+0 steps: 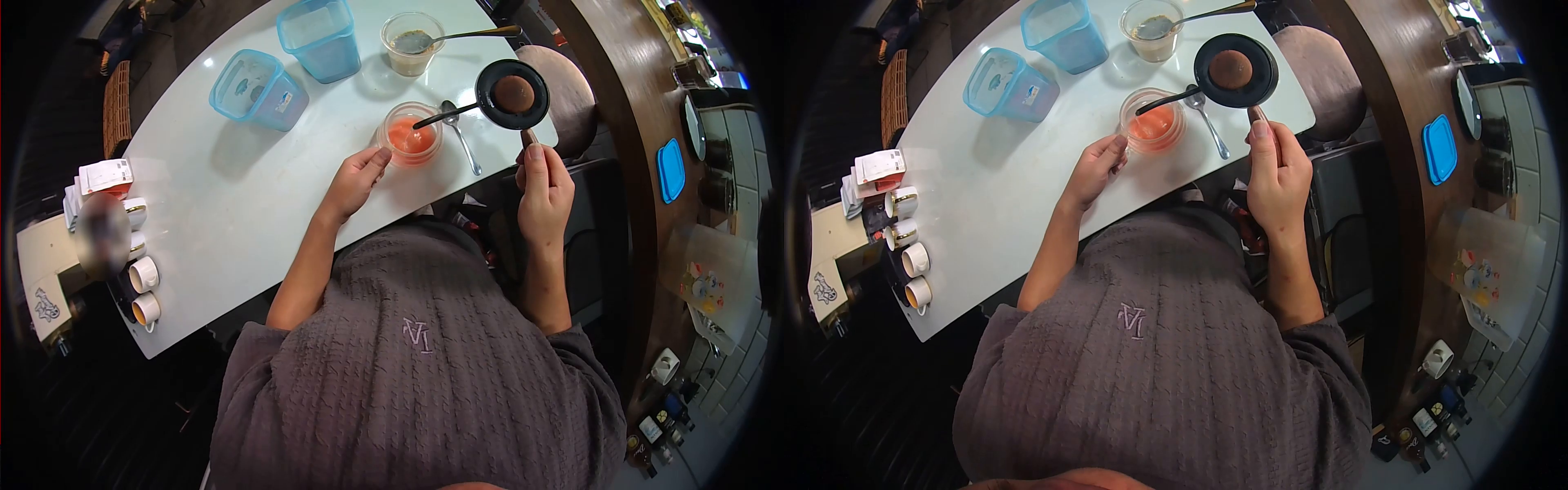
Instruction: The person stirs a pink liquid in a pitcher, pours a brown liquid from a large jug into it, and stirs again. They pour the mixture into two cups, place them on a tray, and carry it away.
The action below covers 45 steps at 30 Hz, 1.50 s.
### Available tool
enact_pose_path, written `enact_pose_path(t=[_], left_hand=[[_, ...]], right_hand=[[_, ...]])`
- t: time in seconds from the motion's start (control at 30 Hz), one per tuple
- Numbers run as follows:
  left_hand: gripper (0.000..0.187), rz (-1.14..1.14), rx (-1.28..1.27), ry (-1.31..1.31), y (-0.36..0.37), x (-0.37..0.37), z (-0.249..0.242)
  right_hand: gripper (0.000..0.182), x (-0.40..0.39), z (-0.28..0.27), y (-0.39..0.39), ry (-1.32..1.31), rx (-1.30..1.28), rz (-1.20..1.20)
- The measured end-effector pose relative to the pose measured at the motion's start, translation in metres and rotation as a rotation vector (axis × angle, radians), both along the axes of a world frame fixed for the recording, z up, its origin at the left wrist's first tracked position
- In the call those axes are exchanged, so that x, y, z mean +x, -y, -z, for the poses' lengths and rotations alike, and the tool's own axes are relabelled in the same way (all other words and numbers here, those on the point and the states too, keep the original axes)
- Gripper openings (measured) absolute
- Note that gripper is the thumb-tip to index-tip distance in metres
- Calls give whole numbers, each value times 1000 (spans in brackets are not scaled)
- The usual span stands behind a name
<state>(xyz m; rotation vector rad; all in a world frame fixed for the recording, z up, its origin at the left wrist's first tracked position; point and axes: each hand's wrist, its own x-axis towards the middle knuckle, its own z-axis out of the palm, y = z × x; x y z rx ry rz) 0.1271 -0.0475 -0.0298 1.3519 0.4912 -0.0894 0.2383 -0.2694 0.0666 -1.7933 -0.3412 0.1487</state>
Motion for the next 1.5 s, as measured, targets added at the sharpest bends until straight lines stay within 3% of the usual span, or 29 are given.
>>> enact_pose_path(t=[1.0,1.5], left_hand=[[36,19,-161,124,3,-10,-3],[35,4,31,98,-2,-22,-12]], right_hand=[[31,0,-3,7,9,22,31],[31,1,-1,12,-1,32,41]])
